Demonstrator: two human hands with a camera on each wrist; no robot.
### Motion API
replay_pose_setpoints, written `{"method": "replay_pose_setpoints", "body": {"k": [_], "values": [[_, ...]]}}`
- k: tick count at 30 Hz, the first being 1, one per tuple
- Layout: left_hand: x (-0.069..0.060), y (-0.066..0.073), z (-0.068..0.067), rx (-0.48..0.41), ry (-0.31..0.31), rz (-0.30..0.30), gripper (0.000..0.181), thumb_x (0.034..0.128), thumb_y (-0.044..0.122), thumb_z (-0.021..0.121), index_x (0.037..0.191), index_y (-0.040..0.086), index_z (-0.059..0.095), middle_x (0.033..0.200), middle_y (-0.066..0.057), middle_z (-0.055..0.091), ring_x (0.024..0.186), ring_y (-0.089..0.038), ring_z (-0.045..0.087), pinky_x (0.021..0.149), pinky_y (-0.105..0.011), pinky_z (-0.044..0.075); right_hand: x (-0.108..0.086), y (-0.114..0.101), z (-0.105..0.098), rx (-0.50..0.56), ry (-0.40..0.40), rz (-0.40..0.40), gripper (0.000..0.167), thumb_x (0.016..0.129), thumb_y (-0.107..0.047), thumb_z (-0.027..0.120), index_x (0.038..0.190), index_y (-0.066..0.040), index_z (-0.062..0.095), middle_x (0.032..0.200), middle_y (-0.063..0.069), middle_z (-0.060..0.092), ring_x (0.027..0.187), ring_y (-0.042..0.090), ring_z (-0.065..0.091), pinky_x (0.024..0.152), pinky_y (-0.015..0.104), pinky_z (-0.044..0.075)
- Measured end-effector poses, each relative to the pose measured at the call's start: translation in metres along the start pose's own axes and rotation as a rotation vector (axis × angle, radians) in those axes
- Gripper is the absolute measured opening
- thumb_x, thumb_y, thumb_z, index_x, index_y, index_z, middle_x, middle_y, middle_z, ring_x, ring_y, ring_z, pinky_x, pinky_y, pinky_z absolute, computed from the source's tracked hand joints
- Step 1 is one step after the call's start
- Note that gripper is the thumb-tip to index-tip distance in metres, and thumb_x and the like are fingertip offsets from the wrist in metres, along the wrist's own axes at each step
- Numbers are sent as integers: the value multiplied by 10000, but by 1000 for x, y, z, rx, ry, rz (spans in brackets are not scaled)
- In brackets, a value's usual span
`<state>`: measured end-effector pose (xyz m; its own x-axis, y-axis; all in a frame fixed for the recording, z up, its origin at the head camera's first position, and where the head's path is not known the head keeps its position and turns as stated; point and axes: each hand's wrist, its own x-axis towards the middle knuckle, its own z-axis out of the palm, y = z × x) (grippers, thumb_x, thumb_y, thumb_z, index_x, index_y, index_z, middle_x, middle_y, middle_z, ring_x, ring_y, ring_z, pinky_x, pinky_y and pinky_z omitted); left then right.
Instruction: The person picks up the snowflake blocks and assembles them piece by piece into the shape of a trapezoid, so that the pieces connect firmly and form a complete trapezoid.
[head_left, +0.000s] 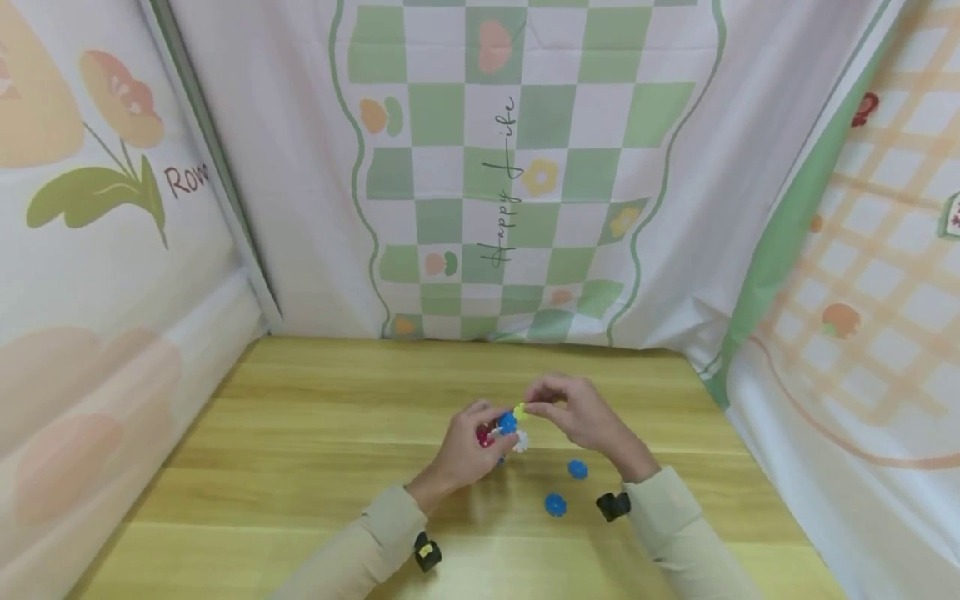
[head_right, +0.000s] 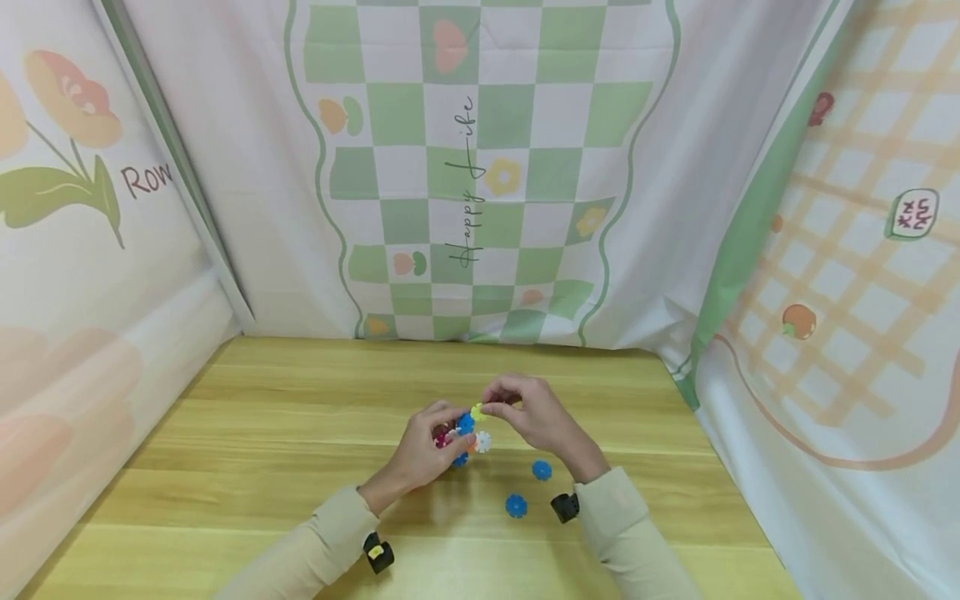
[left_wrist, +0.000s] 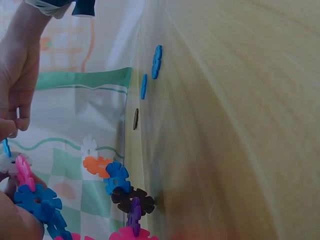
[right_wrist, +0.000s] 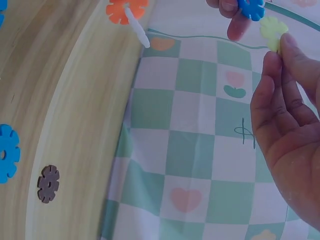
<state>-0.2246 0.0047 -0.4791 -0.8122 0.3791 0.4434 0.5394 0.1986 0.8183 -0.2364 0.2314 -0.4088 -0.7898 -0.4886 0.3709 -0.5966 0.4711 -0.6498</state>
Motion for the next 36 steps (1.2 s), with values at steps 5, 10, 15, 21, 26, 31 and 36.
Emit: {"method": "replay_pose_setpoints", "body": {"k": [5,10,15,21,26,31,36], "values": [[0,3,-1,-6,-11,5,417,981,185,759,1339,-18,693,1000,-85,642,751,-60,537,614,-162,494,1,-3,2,-12,2,-14,64,973,-105,754,987,-168,755,951,-9,748,853,116,707,814,308,628],[0,5,-1,-8,-32,-3,398,983,152,752,1344,-5,692,1026,-77,648,732,-58,528,596,-159,484,2,-6,5,-44,19,-55,94,951,-72,770,964,-165,756,941,-6,739,851,97,705,798,292,635],[2,0,-2,45,-45,15,420,998,213,752,1368,26,684,1086,-77,675,795,-59,561,664,-167,524,2,-5,7,-87,48,-96,106,938,-36,772,963,-137,750,944,2,741,853,106,703,781,288,634],[-1,-1,-10,103,-91,-34,535,954,256,805,1419,53,634,1175,-69,701,1026,-173,681,900,-233,594,0,-1,9,-72,60,-62,85,939,-61,780,956,-141,757,936,-25,738,841,94,697,784,277,629],[-7,-6,-17,158,-153,-21,484,965,267,796,1379,57,660,1045,-30,745,856,-68,670,757,-178,569,-5,5,12,-66,77,-43,88,934,-70,789,957,-149,760,930,-41,742,829,74,691,782,264,623],[-10,-5,-21,213,-175,112,406,981,193,755,1353,46,683,1092,-58,796,913,-82,742,813,-180,600,-5,5,16,-76,98,-26,96,930,-73,794,955,-158,758,930,-35,747,838,80,704,779,284,630],[-11,-2,-23,301,-198,231,367,1013,126,691,1355,-5,660,1101,-103,790,972,-172,775,876,-166,603,-6,2,21,-69,133,-17,90,934,-54,784,931,-138,752,904,-26,760,847,106,728,787,307,641]]}}
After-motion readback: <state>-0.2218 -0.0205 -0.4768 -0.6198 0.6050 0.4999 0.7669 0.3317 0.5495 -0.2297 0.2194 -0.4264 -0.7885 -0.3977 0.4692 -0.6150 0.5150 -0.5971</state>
